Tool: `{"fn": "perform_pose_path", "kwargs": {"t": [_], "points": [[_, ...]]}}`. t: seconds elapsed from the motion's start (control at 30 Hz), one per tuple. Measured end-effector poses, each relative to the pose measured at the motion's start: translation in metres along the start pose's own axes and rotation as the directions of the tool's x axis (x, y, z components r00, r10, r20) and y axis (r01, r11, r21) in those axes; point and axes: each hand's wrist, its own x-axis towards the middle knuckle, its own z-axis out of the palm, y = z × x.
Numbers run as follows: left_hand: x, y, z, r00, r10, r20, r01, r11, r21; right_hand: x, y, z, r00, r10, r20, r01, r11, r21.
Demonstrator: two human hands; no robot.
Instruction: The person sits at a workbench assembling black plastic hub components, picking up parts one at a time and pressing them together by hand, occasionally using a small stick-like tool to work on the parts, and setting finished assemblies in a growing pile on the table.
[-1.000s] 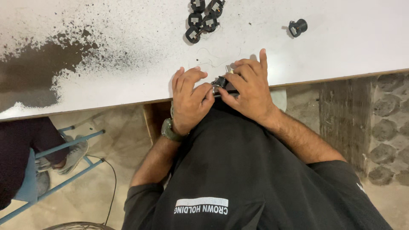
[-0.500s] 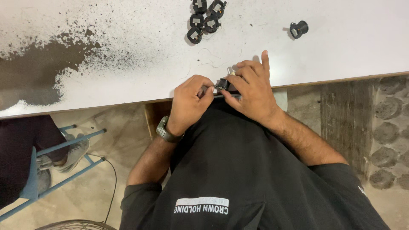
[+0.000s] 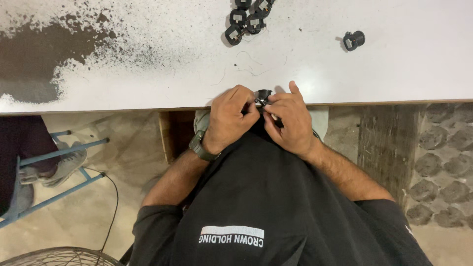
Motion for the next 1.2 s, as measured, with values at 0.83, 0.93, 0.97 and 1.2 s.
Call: {"fn": "perform_pose_path", "kwargs": {"t": [0.83, 0.93, 0.97, 1.2], "points": [[0.083, -0.056, -0.037, 0.955, 0.19, 0.226, -0.284, 0.803, 0.524, 0.016, 0.018, -0.033, 0.984, 0.153, -0.095, -0.167, 0.97, -0.175], [0.074, -0.039, -0.028, 0.969, 0.095, 0.229, -0.195, 0.864, 0.464, 0.018, 0.012, -0.033, 0.984, 0.176, -0.011, -0.174, 0.959, -0.222], [0.067, -0.032, -0.024, 0.972, 0.049, 0.228, -0.147, 0.888, 0.436, 0.019, 0.009, -0.033, 0.985, 0.172, 0.023, -0.162, 0.957, -0.239], [0.018, 0.005, 0.013, 0.999, 0.027, -0.024, -0.019, 0.955, 0.296, 0.032, 0.006, -0.023, 0.978, 0.176, 0.109, -0.137, 0.945, -0.296]]}}
